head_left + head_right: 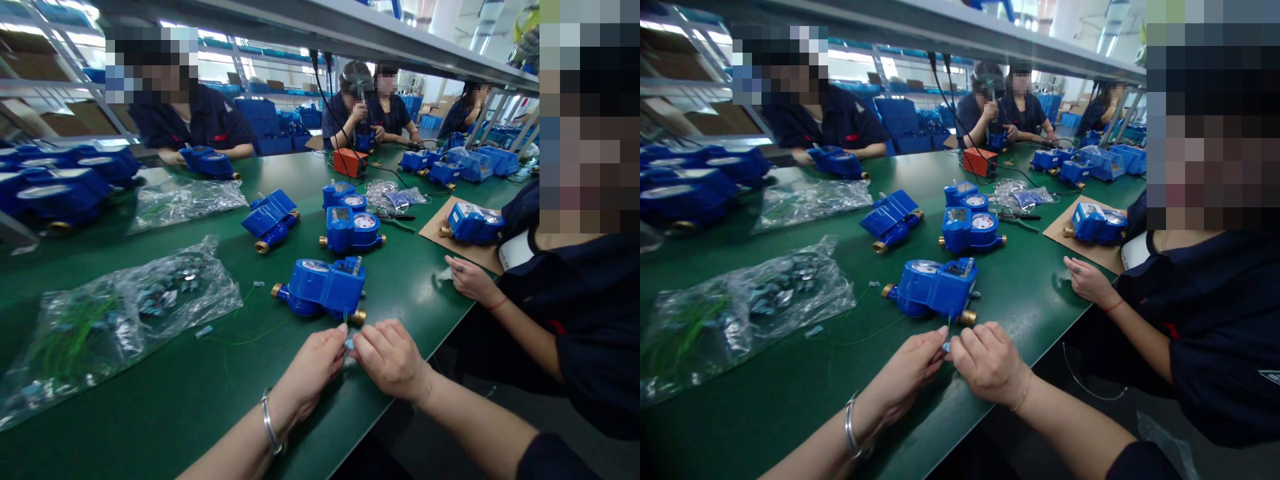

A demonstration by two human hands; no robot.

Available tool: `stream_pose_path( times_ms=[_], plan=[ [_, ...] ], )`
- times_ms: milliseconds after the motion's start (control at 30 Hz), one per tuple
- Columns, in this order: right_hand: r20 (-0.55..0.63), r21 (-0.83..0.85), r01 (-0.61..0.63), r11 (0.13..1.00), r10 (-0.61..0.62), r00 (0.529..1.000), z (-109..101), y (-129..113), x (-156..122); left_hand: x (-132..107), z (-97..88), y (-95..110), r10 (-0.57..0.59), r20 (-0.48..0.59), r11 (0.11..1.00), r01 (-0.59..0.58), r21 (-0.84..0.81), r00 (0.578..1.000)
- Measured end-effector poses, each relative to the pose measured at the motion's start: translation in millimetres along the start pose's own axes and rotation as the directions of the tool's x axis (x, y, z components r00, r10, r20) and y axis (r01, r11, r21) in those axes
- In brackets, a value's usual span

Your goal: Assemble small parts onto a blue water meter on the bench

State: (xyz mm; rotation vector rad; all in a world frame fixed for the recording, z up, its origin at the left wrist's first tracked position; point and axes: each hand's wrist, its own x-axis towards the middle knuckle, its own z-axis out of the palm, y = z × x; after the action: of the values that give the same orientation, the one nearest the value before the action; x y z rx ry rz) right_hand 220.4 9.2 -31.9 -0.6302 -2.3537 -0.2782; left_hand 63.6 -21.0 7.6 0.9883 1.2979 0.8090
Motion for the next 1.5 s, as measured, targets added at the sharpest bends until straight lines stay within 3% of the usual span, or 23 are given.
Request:
stream_pose_path(
  times_ms=[133, 200, 267, 367, 433, 500, 533, 633, 667, 733, 867, 967, 1033, 1133, 1300, 1400, 1500],
  plan=[
    [0.049, 0.02, 0.114, 0.993, -0.115, 0.992, -1, 17, 12, 1, -1.0, 5, 0.022, -0.044, 0.997, -0.019, 0.079, 0.999],
    [0.087, 0.139, 0.087, 0.986, -0.099, 0.991, 1, 18, 17, 2, -1.4, 4, 0.063, -0.098, 0.989, -0.049, 0.137, 0.993],
    [0.15, 0.36, -0.127, 0.924, 0.077, 0.986, 6, 12, 21, 2, -2.0, 2, 0.104, -0.145, 0.974, -0.071, 0.217, 0.984],
    [0.294, 0.576, -0.487, 0.657, 0.39, 0.873, 14, -7, 21, 1, -4.1, 0, 0.168, -0.173, 0.935, -0.102, 0.338, 0.971],
    [0.347, 0.605, -0.565, 0.562, 0.453, 0.822, 16, -19, 19, 0, -6.5, 0, 0.203, -0.165, 0.909, -0.123, 0.398, 0.965],
    [0.338, 0.567, -0.578, 0.587, 0.474, 0.813, 15, -25, 15, 0, -9.2, 1, 0.219, -0.156, 0.892, -0.133, 0.431, 0.963],
    [0.308, 0.519, -0.567, 0.64, 0.479, 0.822, 13, -25, 13, 1, -10.5, 1, 0.22, -0.15, 0.888, -0.134, 0.44, 0.964],
    [0.183, 0.299, -0.42, 0.857, 0.38, 0.907, 10, -18, 11, 4, -12.8, 3, 0.216, -0.133, 0.881, -0.134, 0.454, 0.967],
    [0.169, 0.269, -0.368, 0.89, 0.333, 0.928, 11, -16, 11, 5, -13.1, 3, 0.216, -0.128, 0.879, -0.135, 0.458, 0.968],
    [0.185, 0.315, -0.359, 0.879, 0.315, 0.931, 15, -13, 14, 5, -13.0, 4, 0.222, -0.127, 0.873, -0.139, 0.467, 0.967],
    [0.232, 0.441, -0.461, 0.77, 0.398, 0.888, 23, -17, 22, 4, -14.2, 4, 0.249, -0.132, 0.861, -0.157, 0.483, 0.96],
    [0.216, 0.391, -0.475, 0.788, 0.423, 0.88, 22, -22, 22, 6, -18.3, 3, 0.248, -0.141, 0.868, -0.155, 0.473, 0.959],
    [0.156, 0.243, -0.413, 0.878, 0.385, 0.91, 20, -21, 20, 10, -21.6, 1, 0.232, -0.147, 0.881, -0.143, 0.451, 0.962],
    [0.106, 0.0, -0.213, 0.977, 0.212, 0.972, 19, -13, 18, 15, -25.3, -3, 0.206, -0.139, 0.9, -0.132, 0.415, 0.969],
    [0.101, -0.052, -0.047, 0.998, 0.052, 0.994, 19, 2, 21, 15, -25.2, -3, 0.201, -0.133, 0.914, -0.137, 0.381, 0.971],
    [0.136, 0.185, -0.177, 0.967, 0.153, 0.979, 22, 1, 22, 12, -21.6, -1, 0.216, -0.149, 0.907, -0.141, 0.396, 0.965],
    [0.186, 0.359, -0.398, 0.844, 0.354, 0.917, 29, -10, 23, 11, -17.1, 2, 0.237, -0.163, 0.891, -0.147, 0.429, 0.958]
  ],
)
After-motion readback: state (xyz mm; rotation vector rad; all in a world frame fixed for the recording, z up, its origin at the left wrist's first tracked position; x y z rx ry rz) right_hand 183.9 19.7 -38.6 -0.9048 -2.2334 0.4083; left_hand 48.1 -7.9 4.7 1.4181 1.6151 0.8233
